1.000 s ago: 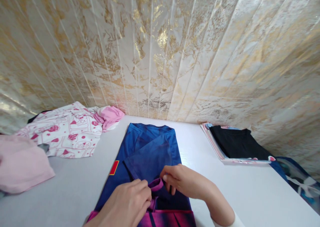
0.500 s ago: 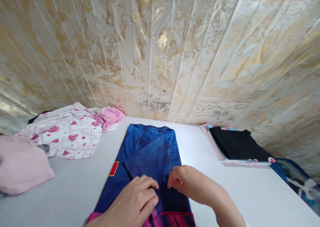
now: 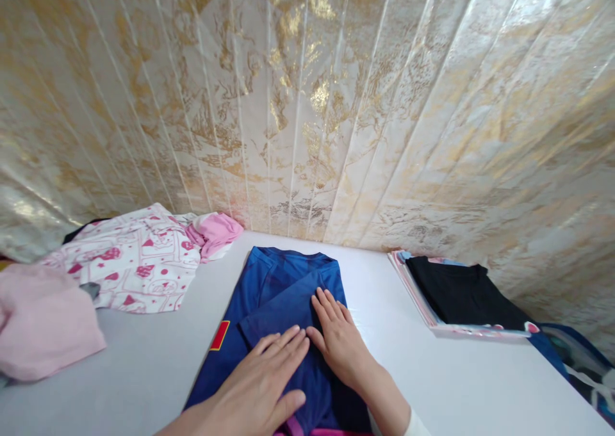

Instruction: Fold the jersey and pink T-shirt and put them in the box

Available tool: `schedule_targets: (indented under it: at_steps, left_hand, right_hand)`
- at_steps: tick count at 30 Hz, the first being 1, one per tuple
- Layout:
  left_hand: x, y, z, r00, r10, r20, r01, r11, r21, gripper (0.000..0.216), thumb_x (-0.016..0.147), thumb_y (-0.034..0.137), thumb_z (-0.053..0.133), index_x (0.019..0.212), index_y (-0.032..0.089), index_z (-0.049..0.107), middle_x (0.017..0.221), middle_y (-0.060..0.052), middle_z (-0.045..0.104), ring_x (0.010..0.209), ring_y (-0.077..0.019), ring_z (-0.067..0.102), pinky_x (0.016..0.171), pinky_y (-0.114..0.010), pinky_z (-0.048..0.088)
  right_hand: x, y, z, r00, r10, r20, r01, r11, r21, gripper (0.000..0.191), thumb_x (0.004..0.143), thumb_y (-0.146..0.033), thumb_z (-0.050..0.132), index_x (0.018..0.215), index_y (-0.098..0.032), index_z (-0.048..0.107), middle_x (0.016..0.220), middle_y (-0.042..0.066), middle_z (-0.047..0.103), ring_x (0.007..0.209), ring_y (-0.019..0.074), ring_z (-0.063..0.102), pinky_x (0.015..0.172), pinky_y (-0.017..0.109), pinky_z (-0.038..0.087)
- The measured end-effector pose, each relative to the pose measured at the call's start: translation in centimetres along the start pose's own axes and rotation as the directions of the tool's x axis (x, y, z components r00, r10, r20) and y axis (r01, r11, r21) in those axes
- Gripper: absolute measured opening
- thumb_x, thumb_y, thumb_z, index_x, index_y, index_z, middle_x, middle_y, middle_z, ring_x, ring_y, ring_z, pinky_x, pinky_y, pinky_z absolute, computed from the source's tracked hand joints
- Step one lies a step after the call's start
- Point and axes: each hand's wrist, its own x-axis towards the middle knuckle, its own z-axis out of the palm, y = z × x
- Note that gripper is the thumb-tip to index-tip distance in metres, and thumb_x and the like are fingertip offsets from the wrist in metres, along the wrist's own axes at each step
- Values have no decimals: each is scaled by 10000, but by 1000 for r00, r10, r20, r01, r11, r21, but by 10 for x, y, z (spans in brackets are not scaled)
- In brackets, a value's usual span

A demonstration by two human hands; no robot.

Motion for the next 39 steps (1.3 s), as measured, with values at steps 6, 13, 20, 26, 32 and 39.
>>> schedule_targets:
  at_steps: [6, 13, 20, 26, 32, 39]
  left_hand:
    - [9, -53, 14, 981, -152, -119, 168, 976, 135, 617, 964, 453, 487, 1503, 253, 266, 1558, -93, 226, 1426, -287, 249, 1125, -489, 292]
    - [6, -63, 25, 970, -140, -197, 172, 973, 154, 702, 948, 400, 520, 1529, 292, 141, 1571, -62, 211, 1419, -276, 275, 1127, -465, 298]
    - [9, -80, 13, 975, -130, -178, 153, 981, 119, 729, 945, 419, 508, 1531, 313, 88, 1576, -38, 190, 1430, -259, 249, 1127, -446, 300]
    - [46, -122, -30, 937, -284, -205, 318, 936, 154, 635, 971, 526, 397, 1507, 209, 274, 1566, -89, 200, 1441, -263, 211, 1148, -447, 232]
    - [73, -125, -29, 937, -323, -132, 344, 917, 199, 709, 937, 578, 425, 1499, 168, 291, 1565, -137, 163, 1451, -299, 143, 1139, -477, 211]
    - [68, -149, -23, 907, -364, -210, 408, 883, 233, 776, 951, 606, 370, 1502, 73, 246, 1557, -172, 198, 1450, -281, 170, 1149, -439, 190]
  right_hand:
    - [21, 19, -2, 991, -28, -131, 22, 999, -47, 587, 974, -453, 380, 1478, -156, 331, 1570, 83, 199, 1457, 241, 157, 1154, 474, 259]
    - [77, 46, 17, 986, 100, -134, -107, 993, -42, 651, 958, -508, 388, 1471, -109, 341, 1559, 132, 230, 1449, 261, 200, 1157, 451, 231]
    - [112, 106, 9, 946, 155, -284, -129, 986, 108, 467, 939, -354, 405, 1334, -129, 515, 1381, 169, 528, 1309, 260, 460, 1062, 416, 364]
    - [146, 127, -12, 962, 154, -226, -132, 985, 108, 120, 817, -247, 589, 846, -178, 683, 927, 87, 695, 937, 223, 631, 849, 315, 445]
    - [159, 122, -17, 979, 150, -138, -133, 983, 127, 65, 820, -190, 582, 814, -197, 647, 730, 7, 685, 687, 143, 625, 628, 214, 399]
    - [150, 115, -21, 960, 168, -224, -160, 986, 56, 142, 876, -167, 492, 845, -184, 629, 786, 50, 675, 743, 177, 636, 673, 254, 421]
